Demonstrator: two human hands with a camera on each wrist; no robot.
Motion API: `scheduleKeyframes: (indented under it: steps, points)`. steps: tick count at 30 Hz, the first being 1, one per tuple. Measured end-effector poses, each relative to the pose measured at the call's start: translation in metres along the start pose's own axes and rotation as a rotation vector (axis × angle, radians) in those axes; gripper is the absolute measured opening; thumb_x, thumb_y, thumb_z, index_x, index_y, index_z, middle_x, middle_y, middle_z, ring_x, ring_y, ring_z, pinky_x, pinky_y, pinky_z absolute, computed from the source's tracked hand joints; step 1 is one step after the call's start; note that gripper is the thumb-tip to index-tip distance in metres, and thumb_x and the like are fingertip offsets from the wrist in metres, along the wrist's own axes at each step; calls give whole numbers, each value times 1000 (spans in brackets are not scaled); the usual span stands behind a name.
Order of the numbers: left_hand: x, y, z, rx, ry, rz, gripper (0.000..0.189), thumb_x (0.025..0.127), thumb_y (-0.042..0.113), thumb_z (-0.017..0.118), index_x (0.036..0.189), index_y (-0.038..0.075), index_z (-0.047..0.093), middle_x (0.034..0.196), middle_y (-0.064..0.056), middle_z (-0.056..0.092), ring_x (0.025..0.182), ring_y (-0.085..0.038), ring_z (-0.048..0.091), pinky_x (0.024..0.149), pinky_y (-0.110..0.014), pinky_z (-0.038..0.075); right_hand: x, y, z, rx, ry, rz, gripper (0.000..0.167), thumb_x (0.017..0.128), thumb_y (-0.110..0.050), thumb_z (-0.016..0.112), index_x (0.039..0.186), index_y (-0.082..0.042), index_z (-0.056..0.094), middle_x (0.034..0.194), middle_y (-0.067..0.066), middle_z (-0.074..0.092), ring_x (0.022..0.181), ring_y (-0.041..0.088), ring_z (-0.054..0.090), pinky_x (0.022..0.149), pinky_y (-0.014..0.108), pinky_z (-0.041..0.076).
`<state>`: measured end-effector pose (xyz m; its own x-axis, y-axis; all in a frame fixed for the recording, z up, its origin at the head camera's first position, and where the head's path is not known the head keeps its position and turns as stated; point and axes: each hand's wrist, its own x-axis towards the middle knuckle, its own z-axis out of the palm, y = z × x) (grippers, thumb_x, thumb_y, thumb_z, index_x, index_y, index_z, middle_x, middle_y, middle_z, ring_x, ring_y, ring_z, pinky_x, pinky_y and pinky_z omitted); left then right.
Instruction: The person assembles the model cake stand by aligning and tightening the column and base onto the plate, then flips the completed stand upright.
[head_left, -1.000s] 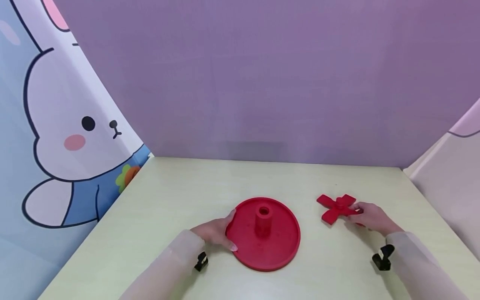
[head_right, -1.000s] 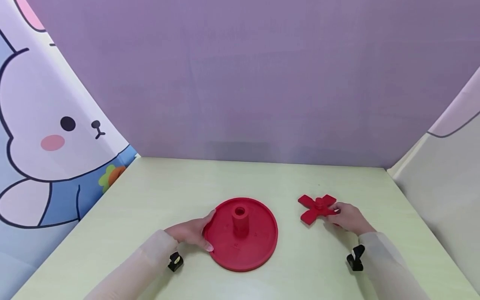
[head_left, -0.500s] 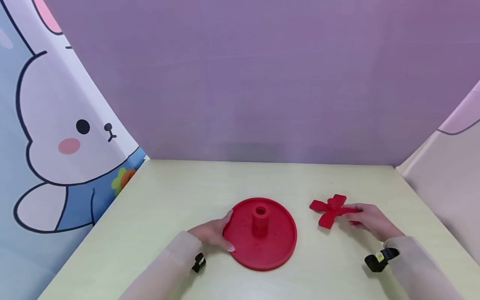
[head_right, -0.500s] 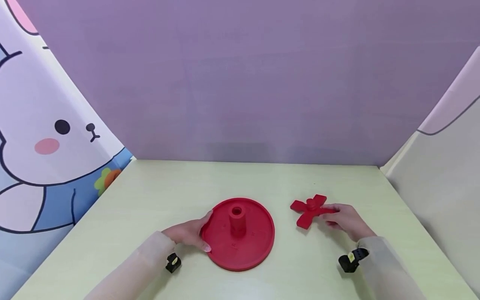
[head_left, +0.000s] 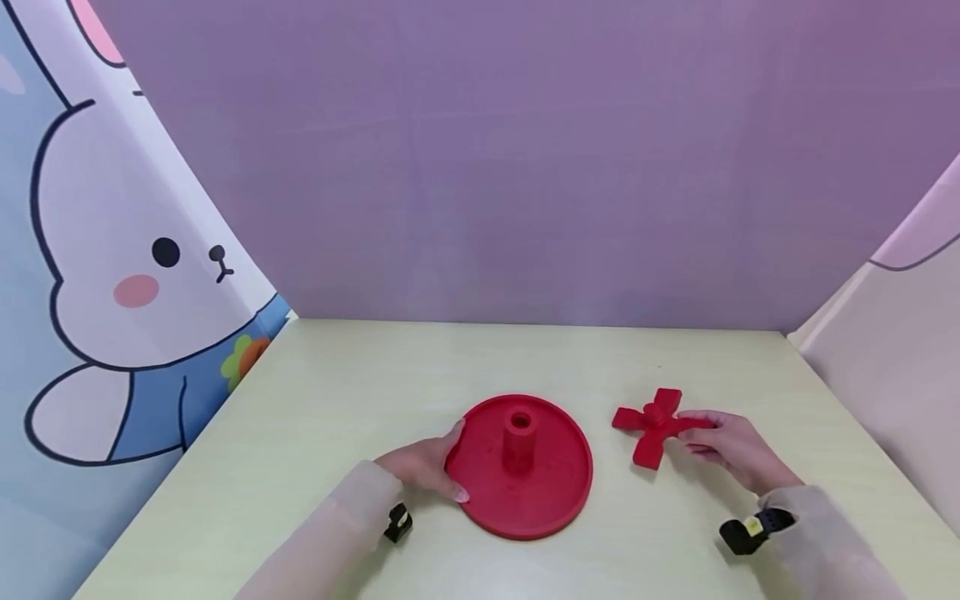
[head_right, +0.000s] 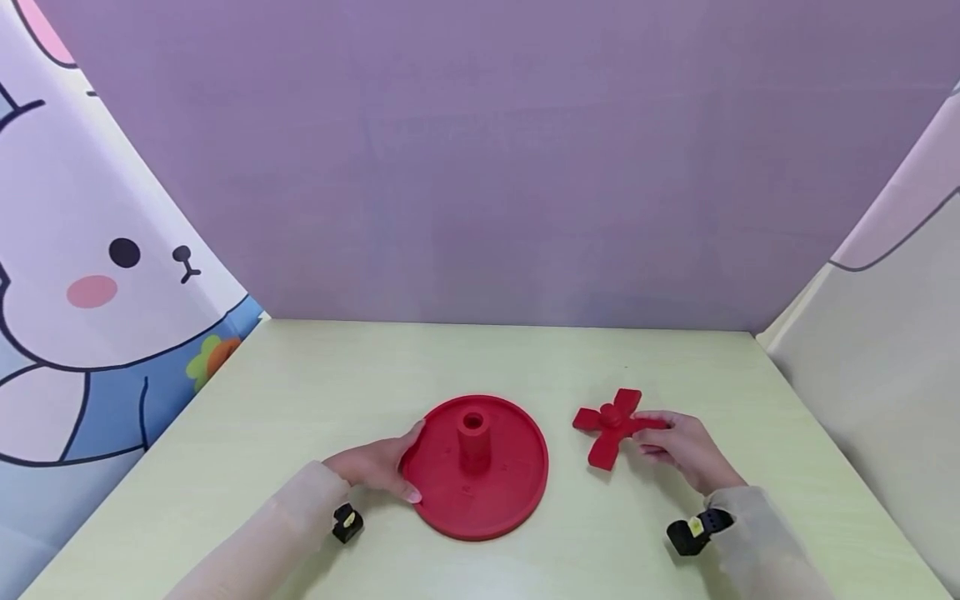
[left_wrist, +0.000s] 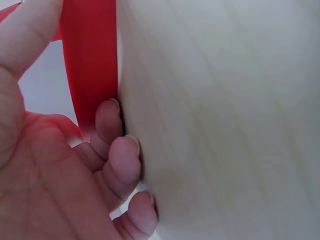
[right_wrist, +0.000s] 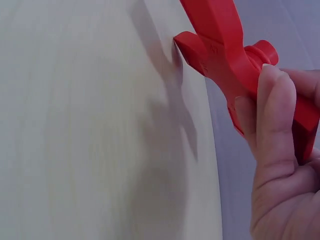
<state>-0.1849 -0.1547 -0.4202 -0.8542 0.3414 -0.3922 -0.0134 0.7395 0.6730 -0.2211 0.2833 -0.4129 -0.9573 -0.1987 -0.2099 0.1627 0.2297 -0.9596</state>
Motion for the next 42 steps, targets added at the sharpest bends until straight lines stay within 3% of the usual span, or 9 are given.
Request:
scheduleKeyframes:
  steps: [8, 17, 24, 32, 40, 42]
  points:
    - [-1, 2, -1, -9, 2, -2, 112, 72, 24, 85, 154, 5, 11, 147, -15, 37, 132, -37, 34, 95, -51, 44, 0, -7, 12, 19, 1, -39, 45, 94, -4, 58, 130, 17, 41, 93, 1, 63, 83, 17, 69, 77, 29, 55]
    - [-4, -1, 1, 14, -10, 15, 112, 71, 23, 85, 153, 4, 11, 146, -15, 38, 131, -37, 35, 93, -52, 46, -12, -21, 32, 81, 46, -92, 45, 93, -4, 60, 129, 14, 42, 93, 0, 63, 83, 17, 69, 76, 27, 55]
    - [-3, -3, 2, 16, -31, 38, 113, 72, 24, 85, 154, 4, 9, 147, -14, 37, 132, -36, 34, 96, -51, 44, -17, -25, 46, 228, 71, -152, 17, 93, -6, 62, 109, -10, 64, 92, -1, 66, 83, 15, 70, 76, 25, 55]
    - [-3, -1, 4, -20, -27, 35, 113, 73, 23, 85, 154, 5, 9, 149, -14, 35, 134, -35, 32, 99, -51, 42, -8, -34, 63, 393, 101, -168, 11, 92, -15, 65, 93, -24, 71, 95, -3, 66, 83, 16, 70, 79, 25, 54]
    - [-1, -1, 5, -3, -32, 58, 113, 73, 23, 84, 153, 3, 7, 148, -15, 35, 135, -34, 32, 103, -50, 38, -3, -45, 83, 437, 76, -191, 14, 96, -13, 60, 93, -21, 71, 97, -2, 65, 84, 17, 70, 78, 28, 54]
    - [-1, -3, 4, -1, -32, 52, 113, 73, 24, 84, 153, 3, 7, 149, -14, 35, 135, -34, 32, 102, -50, 39, -1, -48, 90, 423, 72, -195, 13, 96, -13, 59, 100, -14, 71, 97, -2, 65, 83, 16, 70, 78, 28, 54]
